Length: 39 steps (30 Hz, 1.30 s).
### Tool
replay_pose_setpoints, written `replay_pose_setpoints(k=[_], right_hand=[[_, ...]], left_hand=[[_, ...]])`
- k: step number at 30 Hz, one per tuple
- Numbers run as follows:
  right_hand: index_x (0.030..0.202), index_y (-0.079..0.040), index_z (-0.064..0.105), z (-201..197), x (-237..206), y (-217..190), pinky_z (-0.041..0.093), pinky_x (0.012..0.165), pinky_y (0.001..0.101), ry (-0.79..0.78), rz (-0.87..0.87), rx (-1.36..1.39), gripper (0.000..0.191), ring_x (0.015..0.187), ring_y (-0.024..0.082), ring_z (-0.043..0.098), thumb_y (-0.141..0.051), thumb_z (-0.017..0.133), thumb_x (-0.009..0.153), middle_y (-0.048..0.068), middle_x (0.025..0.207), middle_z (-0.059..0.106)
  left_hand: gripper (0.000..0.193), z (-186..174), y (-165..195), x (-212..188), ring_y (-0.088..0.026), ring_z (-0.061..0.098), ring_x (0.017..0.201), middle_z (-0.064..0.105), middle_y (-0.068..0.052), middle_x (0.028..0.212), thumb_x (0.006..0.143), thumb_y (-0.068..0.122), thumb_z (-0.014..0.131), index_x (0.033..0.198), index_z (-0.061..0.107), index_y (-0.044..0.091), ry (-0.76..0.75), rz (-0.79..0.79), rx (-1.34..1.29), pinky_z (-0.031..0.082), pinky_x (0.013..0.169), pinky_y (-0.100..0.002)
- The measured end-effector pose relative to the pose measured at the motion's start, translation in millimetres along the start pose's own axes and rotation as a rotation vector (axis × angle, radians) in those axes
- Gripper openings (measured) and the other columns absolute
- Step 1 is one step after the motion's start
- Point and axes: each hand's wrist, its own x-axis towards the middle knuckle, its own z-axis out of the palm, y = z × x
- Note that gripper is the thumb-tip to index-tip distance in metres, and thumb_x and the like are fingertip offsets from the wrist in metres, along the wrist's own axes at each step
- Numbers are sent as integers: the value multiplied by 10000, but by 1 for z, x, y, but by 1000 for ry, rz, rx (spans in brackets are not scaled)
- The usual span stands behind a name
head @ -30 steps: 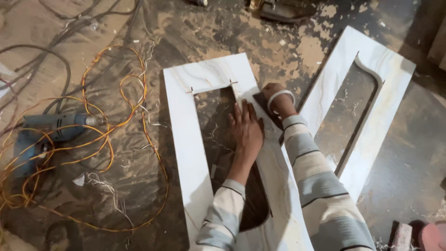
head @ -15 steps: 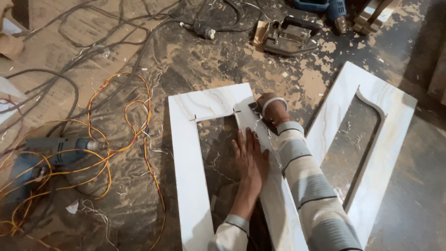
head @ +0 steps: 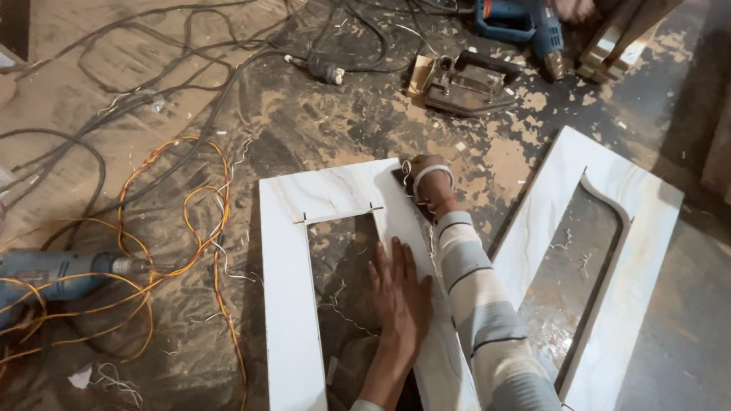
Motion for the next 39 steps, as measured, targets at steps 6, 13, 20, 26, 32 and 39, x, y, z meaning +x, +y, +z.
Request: replay_pose_setpoints(k=[6,13,20,26,32,39], right_hand=[[1203,-118,746,-7,23,3,540,848,382,167,-955,-1013,330,1016,352,705,-126,656,886,158,1150,741],[1203,-103,714,-2,29,-16,513,920,407,204,-226,-297,277,1085,338,680,-279,592,1026,150,1230,723],[1062,-92,669,5,30,-16,519,623,349,137,-175,472,188,762,239,620,-265,604,1026,67,916,653],[948,-72,593,-24,-6,60,370,425,343,75,-159,742,249,527,206,464,-307,605,1033,68,686,518],[1047,-40,627,-37,-98,126,537,597,346,281,-345,186,346,732,204,646,-314,751,876,88,845,707],[1018,-45,733,-7,-317,268,574,725,333,258,-117,-149,392,789,174,755,-383,823,839,120,894,806]], left_hand=[[736,4,-1,2,-394,130,1525,229,-164,1645,961,392,570,1530,346,-17,23,21,65,137,1211,-539],[729,15,0,3,-418,156,1505,267,-169,1621,939,373,604,1510,372,-15,62,31,61,168,1190,-569],[698,11,-10,6,-447,181,1513,300,-172,1627,936,326,644,1500,415,-15,119,91,-53,195,1179,-614],[660,5,-6,5,-429,168,1523,268,-172,1656,993,346,547,1525,396,-15,87,103,-28,178,1189,-592],[632,-1,-3,9,-431,165,1533,311,-162,1648,995,356,539,1518,416,23,121,97,18,163,1197,-619],[623,10,2,5,-417,222,1546,420,-187,1595,950,420,616,1524,528,194,159,269,3,170,1232,-629]])
